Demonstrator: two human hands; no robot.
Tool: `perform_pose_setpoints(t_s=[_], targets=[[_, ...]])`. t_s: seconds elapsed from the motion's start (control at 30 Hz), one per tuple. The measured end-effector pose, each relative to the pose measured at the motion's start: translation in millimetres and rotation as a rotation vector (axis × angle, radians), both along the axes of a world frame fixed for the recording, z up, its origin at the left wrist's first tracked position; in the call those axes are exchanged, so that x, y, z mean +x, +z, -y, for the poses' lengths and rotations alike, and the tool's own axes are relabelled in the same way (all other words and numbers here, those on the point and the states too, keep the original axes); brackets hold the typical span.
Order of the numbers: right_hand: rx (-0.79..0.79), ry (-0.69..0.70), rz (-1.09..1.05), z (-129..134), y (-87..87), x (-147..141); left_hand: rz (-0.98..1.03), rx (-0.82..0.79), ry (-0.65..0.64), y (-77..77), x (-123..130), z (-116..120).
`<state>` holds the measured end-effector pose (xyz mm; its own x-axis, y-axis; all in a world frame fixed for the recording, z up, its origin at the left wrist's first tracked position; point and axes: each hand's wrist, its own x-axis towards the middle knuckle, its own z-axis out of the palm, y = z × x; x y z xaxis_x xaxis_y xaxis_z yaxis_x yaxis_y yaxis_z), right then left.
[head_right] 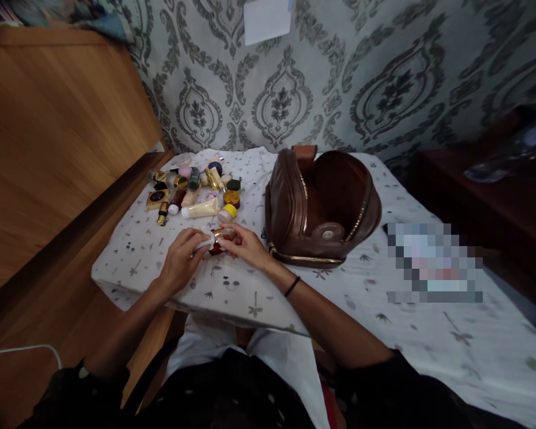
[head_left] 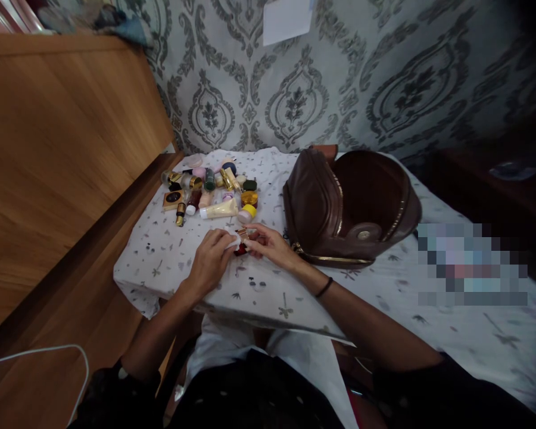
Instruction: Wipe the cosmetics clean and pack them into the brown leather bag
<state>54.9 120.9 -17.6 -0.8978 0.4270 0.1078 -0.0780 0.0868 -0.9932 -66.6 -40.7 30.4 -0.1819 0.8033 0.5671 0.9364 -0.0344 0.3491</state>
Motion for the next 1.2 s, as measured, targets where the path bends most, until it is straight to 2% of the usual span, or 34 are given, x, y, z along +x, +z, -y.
perform_pose_setpoints(t_s=[0.17, 0.37, 0.57, 0.73, 0.87, 1.1, 1.2], targets=[[0.02, 0.002, -0.061, 1, -1.4, 1, 0.12, 0.003, 0.009, -1.2, -6, 5], [0.077, 0.028, -0.051, 3, 6.7, 6, 0.243, 0.006, 0.044, 0.5, -12, 0], [0.167, -0.053, 0.043, 4, 9.0, 6, 0.087, 0.024, 0.05, 4.2, -1, -7], [0.198, -0.064, 0.068, 6, 13.0, 5, -0.101, 0.009, -0.031, 4.5, 6, -2], [0.164, -0.074, 0.075, 7, 15.4, 4, -0.088, -0.027, -0.058, 2.5, 5, 5], [0.038, 0.021, 0.008, 3, 6.8, 6, 0.145, -0.013, -0.032, 3.6, -7, 2], [0.018, 0.029, 0.001, 3, 6.8, 6, 0.122, 0.007, -0.007, 2.6, -5, -2]])
